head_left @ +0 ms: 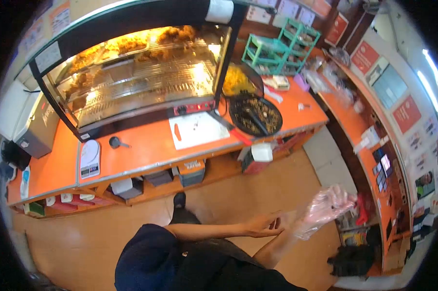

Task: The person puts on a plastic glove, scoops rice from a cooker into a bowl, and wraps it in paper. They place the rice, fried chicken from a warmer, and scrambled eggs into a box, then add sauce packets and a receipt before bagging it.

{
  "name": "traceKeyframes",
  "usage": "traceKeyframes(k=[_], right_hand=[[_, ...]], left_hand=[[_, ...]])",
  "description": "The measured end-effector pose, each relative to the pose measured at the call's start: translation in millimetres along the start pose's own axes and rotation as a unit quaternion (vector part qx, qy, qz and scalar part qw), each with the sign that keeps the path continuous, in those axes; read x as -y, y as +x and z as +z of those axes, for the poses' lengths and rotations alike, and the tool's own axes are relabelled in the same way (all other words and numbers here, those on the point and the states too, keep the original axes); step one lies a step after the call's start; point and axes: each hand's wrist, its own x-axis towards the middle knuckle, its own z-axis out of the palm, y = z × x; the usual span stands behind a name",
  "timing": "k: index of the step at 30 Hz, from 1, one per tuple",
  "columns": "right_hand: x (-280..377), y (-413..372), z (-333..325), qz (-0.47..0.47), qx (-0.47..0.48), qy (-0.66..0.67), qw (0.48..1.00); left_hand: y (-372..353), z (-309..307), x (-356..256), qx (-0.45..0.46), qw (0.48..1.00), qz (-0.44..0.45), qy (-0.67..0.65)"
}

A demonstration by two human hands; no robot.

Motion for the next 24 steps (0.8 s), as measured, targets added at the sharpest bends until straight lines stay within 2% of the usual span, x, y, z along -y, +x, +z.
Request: traceKeyframes(k=[1,3,4,5,8,11,13,14,16,17,18,19,20,21,22,23,24], right_hand=[[-20,9,-9,0.01,-0.017,0.011,1.0],[-66,26,-23,0.053,-0.071,0.072,0.994],[-88,33,-30,0.073,-0.101,0.099,0.987],[-108,38,-50,0.05,-0.095,0.099,0.989],[-157,55,-84,0.062,-0.099,0.035,0.993],[-178,69,-144,0.055,-0.078,-0.203,0.974],[-190,70,-179,0.093,-0.139,-0.399,0.902],[-195,67,-192,0.106,-0.172,-0.488,0.849],[-200,64,-209,0.232,-0.192,-0.646,0.701],[-201,52,-238,0.239,-0.201,-0.654,0.688],[-201,41,-263,0.234,-0.213,-0.667,0.675],[-201,35,-261,0.27,-0.295,-0.659,0.637],[-182,15,-329,0.294,-0.139,-0.775,0.542],[-175,-1,-357,0.3,-0.103,-0.759,0.568],[-192,4,-300,0.252,-0.081,-0.837,0.478],[-192,-7,-332,0.233,-0.07,-0.854,0.459],[-190,-14,-362,0.221,-0.055,-0.867,0.442]], left_hand=[[5,-20,2,-0.019,0.999,-0.001,0.041],[17,-49,44,-0.134,0.985,0.091,0.066],[24,-68,39,-0.188,0.97,0.134,0.073],[26,-89,34,-0.201,0.977,0.063,0.015],[20,-149,44,-0.195,0.981,0.009,0.005],[3,-207,57,-0.077,0.989,-0.124,0.023],[-19,-239,98,-0.048,0.989,-0.126,0.061],[-29,-258,105,-0.041,0.985,-0.156,0.068],[-46,-301,128,-0.041,0.978,-0.181,0.099],[-55,-321,143,-0.046,0.976,-0.173,0.12],[-62,-340,151,-0.07,0.954,-0.24,0.164],[-68,-358,161,-0.088,0.928,-0.295,0.21],[-71,-375,160,-0.099,0.935,-0.292,0.176],[-89,-395,194,-0.138,0.929,-0.264,0.22],[-103,-420,231,-0.132,0.931,-0.312,0.134],[-84,-418,184,-0.183,0.915,-0.354,0.068],[-82,-429,198,-0.184,0.921,-0.335,0.072]])
